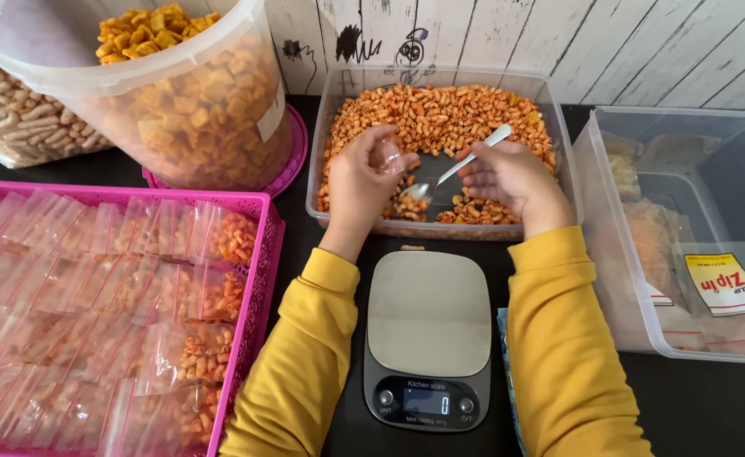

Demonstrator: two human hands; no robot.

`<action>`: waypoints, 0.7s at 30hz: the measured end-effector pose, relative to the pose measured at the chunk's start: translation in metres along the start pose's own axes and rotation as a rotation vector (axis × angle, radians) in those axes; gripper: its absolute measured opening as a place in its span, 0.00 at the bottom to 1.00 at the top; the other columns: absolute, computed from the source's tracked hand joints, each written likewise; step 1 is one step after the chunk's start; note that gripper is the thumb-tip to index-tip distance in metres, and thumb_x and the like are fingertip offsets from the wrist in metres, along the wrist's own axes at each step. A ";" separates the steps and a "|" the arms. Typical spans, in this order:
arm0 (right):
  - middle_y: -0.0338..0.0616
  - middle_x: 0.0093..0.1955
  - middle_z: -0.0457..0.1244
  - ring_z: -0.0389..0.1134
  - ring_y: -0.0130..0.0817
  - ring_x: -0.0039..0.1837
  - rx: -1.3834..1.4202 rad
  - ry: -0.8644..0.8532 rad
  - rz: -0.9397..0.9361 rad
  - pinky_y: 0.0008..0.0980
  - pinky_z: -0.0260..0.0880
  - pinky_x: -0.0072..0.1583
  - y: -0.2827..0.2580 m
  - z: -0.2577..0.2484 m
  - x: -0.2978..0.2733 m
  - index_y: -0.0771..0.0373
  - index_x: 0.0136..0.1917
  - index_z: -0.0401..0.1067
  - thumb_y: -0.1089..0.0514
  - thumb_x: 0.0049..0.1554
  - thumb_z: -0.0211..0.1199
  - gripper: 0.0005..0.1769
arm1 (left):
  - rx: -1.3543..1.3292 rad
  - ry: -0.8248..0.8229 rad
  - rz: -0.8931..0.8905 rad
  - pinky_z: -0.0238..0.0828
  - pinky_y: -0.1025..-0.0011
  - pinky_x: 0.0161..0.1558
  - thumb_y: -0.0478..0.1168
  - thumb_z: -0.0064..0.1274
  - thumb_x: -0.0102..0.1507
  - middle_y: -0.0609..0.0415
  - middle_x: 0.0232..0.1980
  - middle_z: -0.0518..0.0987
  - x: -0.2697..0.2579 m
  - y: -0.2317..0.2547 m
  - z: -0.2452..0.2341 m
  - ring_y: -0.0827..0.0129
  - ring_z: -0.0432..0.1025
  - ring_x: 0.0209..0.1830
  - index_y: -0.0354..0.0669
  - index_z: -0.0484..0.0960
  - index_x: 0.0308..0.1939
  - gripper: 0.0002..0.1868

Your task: The person is portioning snacks into small plastic bags, weighing each bag on a digital scale to ensure a specific weight, and then placing the filled bags into a pink tray.

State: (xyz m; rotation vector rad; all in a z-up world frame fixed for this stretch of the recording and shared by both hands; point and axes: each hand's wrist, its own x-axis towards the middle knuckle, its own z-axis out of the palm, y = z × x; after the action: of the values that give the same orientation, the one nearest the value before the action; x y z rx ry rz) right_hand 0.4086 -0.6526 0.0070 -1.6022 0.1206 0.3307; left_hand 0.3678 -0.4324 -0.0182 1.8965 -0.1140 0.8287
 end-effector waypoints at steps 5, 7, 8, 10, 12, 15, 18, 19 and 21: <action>0.40 0.36 0.68 0.72 0.27 0.35 0.097 0.093 -0.055 0.29 0.79 0.38 -0.003 -0.018 0.007 0.59 0.50 0.72 0.49 0.64 0.56 0.13 | 0.004 0.017 -0.030 0.77 0.69 0.33 0.52 0.74 0.50 0.57 0.32 0.83 0.005 -0.002 0.003 0.64 0.79 0.31 0.56 0.84 0.48 0.25; 0.40 0.34 0.68 0.72 0.26 0.33 0.116 0.148 -0.087 0.28 0.79 0.36 -0.011 -0.021 0.001 0.59 0.48 0.72 0.48 0.64 0.56 0.13 | 0.020 0.022 -0.046 0.77 0.69 0.34 0.52 0.74 0.50 0.57 0.32 0.83 0.004 -0.002 0.004 0.63 0.79 0.32 0.56 0.84 0.48 0.25; 0.40 0.34 0.68 0.72 0.27 0.33 0.103 0.195 -0.146 0.28 0.80 0.35 -0.018 -0.022 -0.005 0.58 0.48 0.74 0.47 0.65 0.55 0.14 | 0.032 0.016 -0.059 0.77 0.69 0.34 0.52 0.74 0.48 0.56 0.31 0.83 0.003 -0.004 0.004 0.63 0.80 0.31 0.56 0.85 0.47 0.25; 0.41 0.34 0.69 0.73 0.28 0.32 0.089 0.241 -0.206 0.29 0.80 0.34 -0.027 -0.025 -0.009 0.57 0.48 0.76 0.46 0.65 0.53 0.16 | 0.045 0.012 -0.071 0.78 0.68 0.33 0.52 0.75 0.47 0.56 0.30 0.83 0.001 -0.009 0.006 0.62 0.80 0.31 0.56 0.85 0.46 0.25; 0.42 0.33 0.69 0.72 0.28 0.30 0.113 0.270 -0.294 0.28 0.80 0.33 -0.032 -0.029 -0.007 0.56 0.47 0.76 0.45 0.65 0.54 0.16 | 0.079 -0.019 -0.124 0.77 0.75 0.32 0.53 0.73 0.49 0.63 0.27 0.82 -0.001 -0.016 0.008 0.72 0.78 0.27 0.60 0.86 0.45 0.21; 0.43 0.33 0.69 0.73 0.28 0.30 0.093 0.304 -0.379 0.27 0.80 0.32 -0.053 -0.010 -0.031 0.57 0.46 0.76 0.47 0.65 0.54 0.15 | 0.051 -0.062 -0.121 0.78 0.72 0.35 0.52 0.74 0.47 0.61 0.31 0.84 0.001 -0.007 0.004 0.69 0.80 0.31 0.60 0.85 0.46 0.25; 0.44 0.32 0.68 0.72 0.25 0.29 0.038 0.352 -0.449 0.23 0.78 0.32 -0.071 0.027 -0.065 0.61 0.42 0.75 0.52 0.62 0.55 0.13 | -0.047 -0.098 -0.094 0.79 0.75 0.40 0.45 0.74 0.48 0.59 0.32 0.84 0.002 -0.007 0.004 0.71 0.79 0.33 0.55 0.84 0.48 0.25; 0.44 0.32 0.68 0.72 0.25 0.29 0.038 0.352 -0.450 0.23 0.78 0.32 -0.073 0.034 -0.070 0.61 0.42 0.75 0.52 0.62 0.55 0.13 | -0.047 -0.098 -0.094 0.79 0.75 0.40 0.45 0.74 0.48 0.59 0.32 0.84 0.001 -0.003 0.004 0.71 0.79 0.33 0.55 0.84 0.48 0.25; 0.47 0.33 0.69 0.72 0.24 0.31 -0.079 0.303 -0.526 0.20 0.78 0.33 -0.076 0.050 -0.081 0.62 0.42 0.76 0.54 0.61 0.54 0.14 | -0.076 -0.115 -0.033 0.79 0.67 0.44 0.46 0.77 0.46 0.54 0.38 0.86 0.000 0.005 0.003 0.61 0.81 0.40 0.53 0.84 0.51 0.31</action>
State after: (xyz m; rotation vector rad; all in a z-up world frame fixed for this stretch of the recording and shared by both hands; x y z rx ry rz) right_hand 0.3461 -0.6078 0.1011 -1.6876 -0.0859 -0.3190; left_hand 0.3667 -0.4370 -0.0151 1.8693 -0.1826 0.6836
